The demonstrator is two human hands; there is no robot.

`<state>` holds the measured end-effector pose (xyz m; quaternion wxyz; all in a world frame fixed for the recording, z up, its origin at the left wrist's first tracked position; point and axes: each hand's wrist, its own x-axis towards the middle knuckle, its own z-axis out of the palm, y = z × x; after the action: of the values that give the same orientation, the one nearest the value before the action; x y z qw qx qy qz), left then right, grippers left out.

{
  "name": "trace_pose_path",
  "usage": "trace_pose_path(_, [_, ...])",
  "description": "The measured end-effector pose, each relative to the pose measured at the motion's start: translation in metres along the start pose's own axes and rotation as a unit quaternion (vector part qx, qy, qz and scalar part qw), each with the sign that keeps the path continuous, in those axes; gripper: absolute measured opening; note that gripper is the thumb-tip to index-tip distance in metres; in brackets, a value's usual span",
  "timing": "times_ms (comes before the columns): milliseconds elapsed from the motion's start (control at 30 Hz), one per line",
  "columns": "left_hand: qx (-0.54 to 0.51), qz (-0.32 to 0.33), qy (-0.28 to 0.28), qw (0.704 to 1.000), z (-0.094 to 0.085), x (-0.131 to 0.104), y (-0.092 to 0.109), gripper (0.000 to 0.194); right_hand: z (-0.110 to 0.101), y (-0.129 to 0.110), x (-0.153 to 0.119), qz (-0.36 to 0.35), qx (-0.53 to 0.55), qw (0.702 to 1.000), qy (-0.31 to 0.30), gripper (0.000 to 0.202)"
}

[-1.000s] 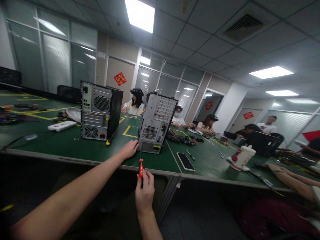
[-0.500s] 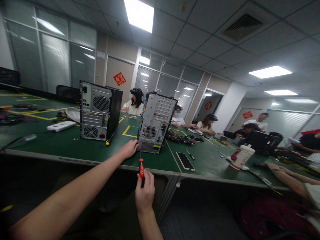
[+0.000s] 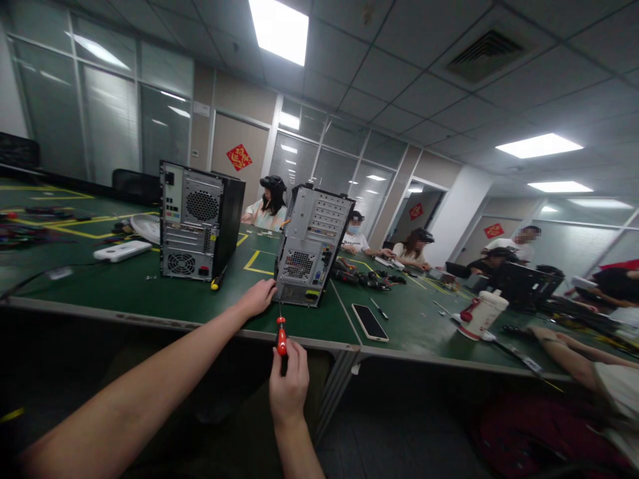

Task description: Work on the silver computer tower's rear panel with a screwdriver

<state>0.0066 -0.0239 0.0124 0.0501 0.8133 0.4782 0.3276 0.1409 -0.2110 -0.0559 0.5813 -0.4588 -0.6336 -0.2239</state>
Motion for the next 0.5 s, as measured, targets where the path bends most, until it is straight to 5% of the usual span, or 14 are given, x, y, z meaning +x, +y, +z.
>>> trace_pose_path(500, [-0.018, -0.01, -0.009, 1.0, -0.006, -0.0028, 0.0044, 0.025, 0.0002, -0.004, 0.002, 0.061, 0.031, 0.998, -0.006, 0.015])
